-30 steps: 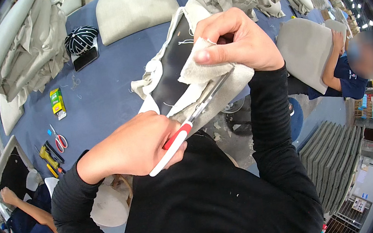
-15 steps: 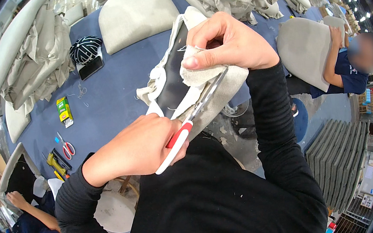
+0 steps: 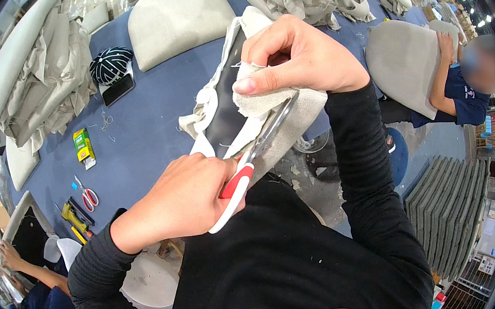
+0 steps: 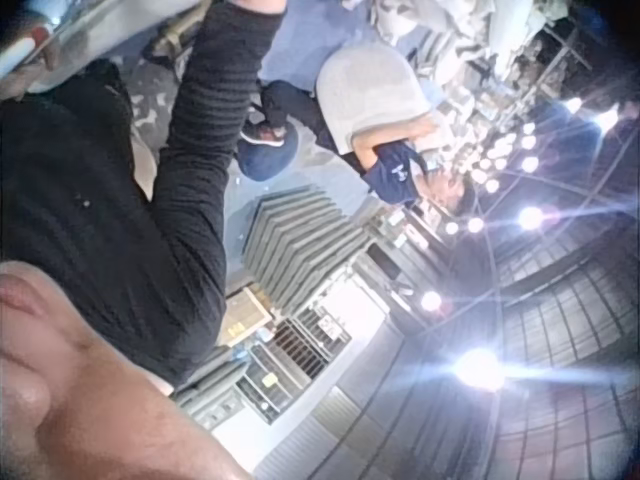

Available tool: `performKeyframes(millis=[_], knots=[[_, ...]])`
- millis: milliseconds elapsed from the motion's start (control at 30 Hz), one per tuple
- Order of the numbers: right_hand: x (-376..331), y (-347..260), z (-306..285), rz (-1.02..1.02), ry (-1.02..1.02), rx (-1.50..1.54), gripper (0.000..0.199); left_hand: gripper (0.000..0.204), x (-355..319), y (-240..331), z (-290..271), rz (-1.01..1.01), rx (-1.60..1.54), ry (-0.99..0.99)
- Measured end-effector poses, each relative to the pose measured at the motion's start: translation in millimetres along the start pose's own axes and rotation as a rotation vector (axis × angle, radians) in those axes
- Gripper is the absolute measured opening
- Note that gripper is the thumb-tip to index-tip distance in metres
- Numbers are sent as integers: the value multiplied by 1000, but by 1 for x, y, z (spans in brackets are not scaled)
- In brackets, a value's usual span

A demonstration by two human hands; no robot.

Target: The person covers a chair cushion with fabric, using a staple gun to secure the fabric to the cushion base. They trim excess fabric with scissors and adjust the fabric to ensure a smooth fit. The person repeats this process on multiple cushions.

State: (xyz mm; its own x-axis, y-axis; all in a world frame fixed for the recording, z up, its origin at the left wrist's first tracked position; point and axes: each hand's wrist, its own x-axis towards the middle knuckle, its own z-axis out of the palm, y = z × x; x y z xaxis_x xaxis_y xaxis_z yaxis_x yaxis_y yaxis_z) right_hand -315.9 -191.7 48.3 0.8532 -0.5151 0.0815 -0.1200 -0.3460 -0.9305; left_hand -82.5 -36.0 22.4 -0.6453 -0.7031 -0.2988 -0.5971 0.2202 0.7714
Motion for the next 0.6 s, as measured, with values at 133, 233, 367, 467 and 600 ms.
performKeyframes(millis=[133,233,367,467,600], knots=[[-1,6,-1,-11,-5,5,29,17,1,3,-2,-56,-161,-78],[-2,0,2,25,13,49,29,16,-4,4,4,-52,-193,-50],[0,-2,8,68,1,55,28,17,-9,-2,11,60,-148,52],[2,-1,8,52,17,37,29,18,-6,13,-5,-26,-63,-53],[4,-8,6,80,-5,65,32,19,-10,0,0,38,-26,0]])
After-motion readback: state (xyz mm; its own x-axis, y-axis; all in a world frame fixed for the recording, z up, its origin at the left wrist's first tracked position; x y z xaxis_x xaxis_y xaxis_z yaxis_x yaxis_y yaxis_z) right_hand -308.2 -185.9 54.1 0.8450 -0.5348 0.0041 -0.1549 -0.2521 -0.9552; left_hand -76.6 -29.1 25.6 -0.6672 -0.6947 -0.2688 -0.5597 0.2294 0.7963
